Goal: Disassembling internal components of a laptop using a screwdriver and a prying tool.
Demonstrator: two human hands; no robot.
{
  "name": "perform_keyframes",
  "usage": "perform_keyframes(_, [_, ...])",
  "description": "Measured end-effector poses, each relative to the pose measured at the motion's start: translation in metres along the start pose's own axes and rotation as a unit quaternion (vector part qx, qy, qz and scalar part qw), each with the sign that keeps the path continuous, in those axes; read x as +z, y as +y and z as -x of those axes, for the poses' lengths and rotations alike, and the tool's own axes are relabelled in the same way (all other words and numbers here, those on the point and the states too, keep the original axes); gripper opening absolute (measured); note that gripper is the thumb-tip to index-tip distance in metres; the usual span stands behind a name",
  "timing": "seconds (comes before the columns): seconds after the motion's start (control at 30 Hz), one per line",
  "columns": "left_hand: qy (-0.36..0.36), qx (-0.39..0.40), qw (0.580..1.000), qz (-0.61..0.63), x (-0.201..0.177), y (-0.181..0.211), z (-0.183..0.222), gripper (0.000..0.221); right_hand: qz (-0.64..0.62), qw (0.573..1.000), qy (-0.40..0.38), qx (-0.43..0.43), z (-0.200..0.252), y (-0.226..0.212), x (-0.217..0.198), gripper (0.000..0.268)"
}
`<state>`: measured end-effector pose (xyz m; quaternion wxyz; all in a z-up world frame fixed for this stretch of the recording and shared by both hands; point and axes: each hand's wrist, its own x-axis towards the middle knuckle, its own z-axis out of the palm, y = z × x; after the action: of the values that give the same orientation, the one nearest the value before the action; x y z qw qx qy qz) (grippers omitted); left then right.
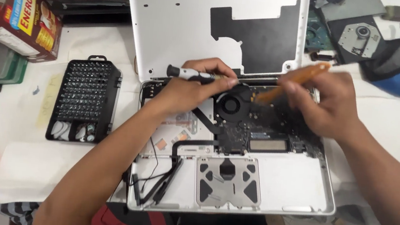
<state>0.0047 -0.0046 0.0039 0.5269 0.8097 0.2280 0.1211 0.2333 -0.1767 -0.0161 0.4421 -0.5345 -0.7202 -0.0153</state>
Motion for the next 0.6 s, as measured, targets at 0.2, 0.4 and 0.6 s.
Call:
perform_keyframes(0.2, [-0.017,0.025,1.0,-0.001,-0.003,-0.006,-0.003,0.023,-0.047,0.996,-0.072,0.04,-0.001,-0.016,0.008,0.013])
perform_keyframes(0.4, [-0.017,0.07,0.997,-0.007,-0.004,-0.003,-0.001,0.019,-0.086,0.989,-0.098,0.062,0.0,-0.018,0.009,0.016])
perform_keyframes(0.6, [-0.018,0.058,0.998,-0.008,-0.004,-0.002,0.0,0.019,-0.05,0.988,-0.099,0.105,-0.001,-0.018,0.006,0.016])
